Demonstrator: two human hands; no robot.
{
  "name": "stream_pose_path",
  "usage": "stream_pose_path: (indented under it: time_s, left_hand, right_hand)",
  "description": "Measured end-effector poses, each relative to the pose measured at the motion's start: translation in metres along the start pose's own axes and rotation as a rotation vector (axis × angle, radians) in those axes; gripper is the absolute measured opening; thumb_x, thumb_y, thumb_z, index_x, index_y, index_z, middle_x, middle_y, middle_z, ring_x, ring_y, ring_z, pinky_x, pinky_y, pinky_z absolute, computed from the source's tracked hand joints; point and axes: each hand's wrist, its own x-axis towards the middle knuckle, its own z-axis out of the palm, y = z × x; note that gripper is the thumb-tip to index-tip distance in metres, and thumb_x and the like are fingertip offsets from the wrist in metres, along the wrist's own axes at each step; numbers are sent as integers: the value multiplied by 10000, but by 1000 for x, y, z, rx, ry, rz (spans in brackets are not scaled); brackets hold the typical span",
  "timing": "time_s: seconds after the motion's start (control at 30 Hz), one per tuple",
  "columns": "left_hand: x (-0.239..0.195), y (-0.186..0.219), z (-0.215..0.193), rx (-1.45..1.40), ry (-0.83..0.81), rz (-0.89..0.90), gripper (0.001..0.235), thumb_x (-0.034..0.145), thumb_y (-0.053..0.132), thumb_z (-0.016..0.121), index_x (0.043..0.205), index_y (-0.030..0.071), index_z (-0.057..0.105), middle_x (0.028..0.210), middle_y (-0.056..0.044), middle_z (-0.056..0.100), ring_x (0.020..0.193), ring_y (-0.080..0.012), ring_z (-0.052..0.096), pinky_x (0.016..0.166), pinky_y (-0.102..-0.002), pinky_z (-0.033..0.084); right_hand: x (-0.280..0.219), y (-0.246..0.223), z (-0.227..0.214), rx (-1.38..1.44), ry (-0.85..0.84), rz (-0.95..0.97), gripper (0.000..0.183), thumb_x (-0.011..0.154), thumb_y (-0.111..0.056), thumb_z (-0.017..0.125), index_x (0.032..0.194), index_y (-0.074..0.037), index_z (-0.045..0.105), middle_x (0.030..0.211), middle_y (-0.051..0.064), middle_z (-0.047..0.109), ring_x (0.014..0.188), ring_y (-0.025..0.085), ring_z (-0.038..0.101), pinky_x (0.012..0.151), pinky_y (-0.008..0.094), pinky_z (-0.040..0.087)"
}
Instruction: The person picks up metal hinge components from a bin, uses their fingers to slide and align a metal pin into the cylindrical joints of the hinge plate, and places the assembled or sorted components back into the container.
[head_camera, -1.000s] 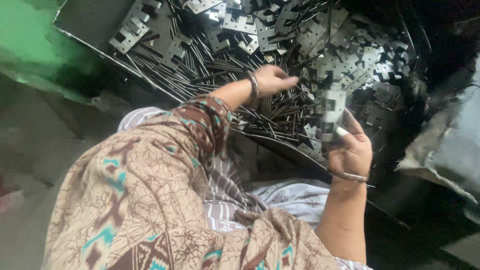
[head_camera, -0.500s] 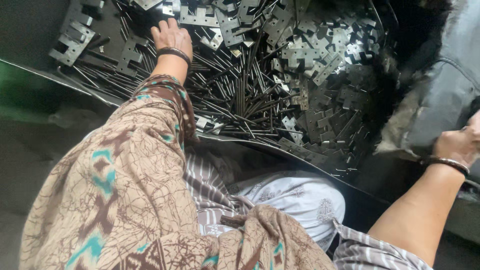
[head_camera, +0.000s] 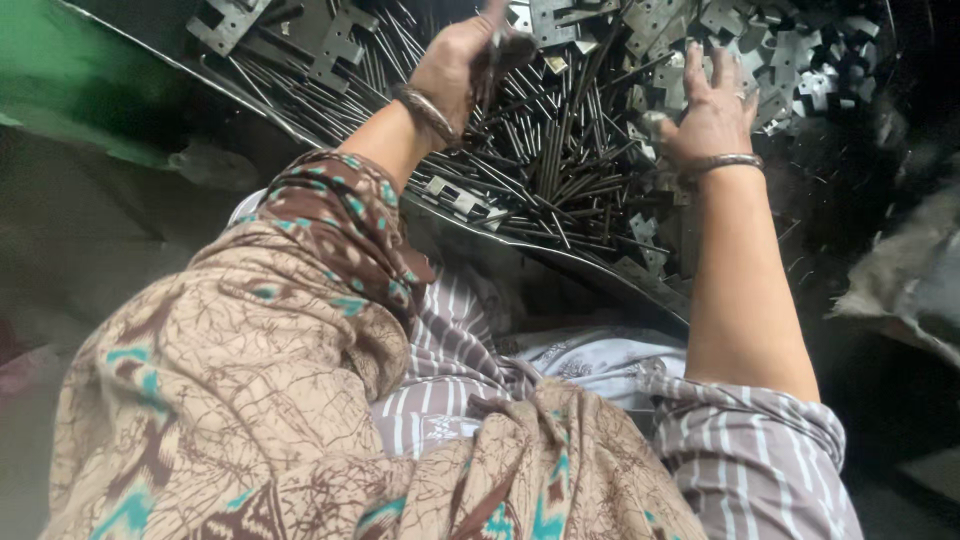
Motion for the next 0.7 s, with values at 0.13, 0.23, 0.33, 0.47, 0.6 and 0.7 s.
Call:
stream_pose_path:
  time_s: [0.13,0.23,0.33,0.47,0.6,0.7]
  left_hand:
    - [-17,11,-31,-771,67,-99,479,904,483,709,1152,73,678,1213,-143,627,1108,-306,604,935,-503,494]
    - [-10,20,-32,-28,-169,-83,502,873,464,758,1168,68,664,1148,-147,670,1049,-303,652,876,-500,537]
    - [-22,23,4,1008,-574,15,536,843,445,807,1184,63,651,1082,-152,714,989,-301,700,817,-496,579]
    - [-41,11,27,1014,-684,270,243,849,161,712,1083,126,766,1113,-116,750,1069,-295,714,877,-472,553]
    - [-49,-2,44,1093,-712,322,229,909,157,620,1064,142,787,1120,-91,759,1091,-282,717,916,-444,519]
    - [-49,-6,50,1125,-697,333,231,968,161,580,1068,128,786,1125,-100,765,1085,-279,721,915,-450,517]
  right_hand:
    - [18,-4,15,-57,-122,66,1008,786,-361,841,1624,-157,318,1581,238,245,1387,442,334,1088,669,180]
    - [15,-6,21,-266,-118,110,646,826,-305,815,1384,-79,578,1445,225,472,1291,448,503,1052,593,432]
    - [2,1,33,-364,16,-37,410,871,-249,774,1186,-20,645,1239,208,602,1141,422,607,920,555,524]
    - [-17,6,28,-323,181,-106,302,888,-144,738,1165,-48,666,1175,202,662,975,402,694,837,501,585]
    - [-72,-1,-11,259,303,122,499,913,-64,604,1411,-97,589,1216,137,723,1025,255,760,861,332,663]
    - [-131,-10,-19,370,411,-82,561,826,-2,681,1386,-35,650,1268,175,723,1008,249,743,900,342,594]
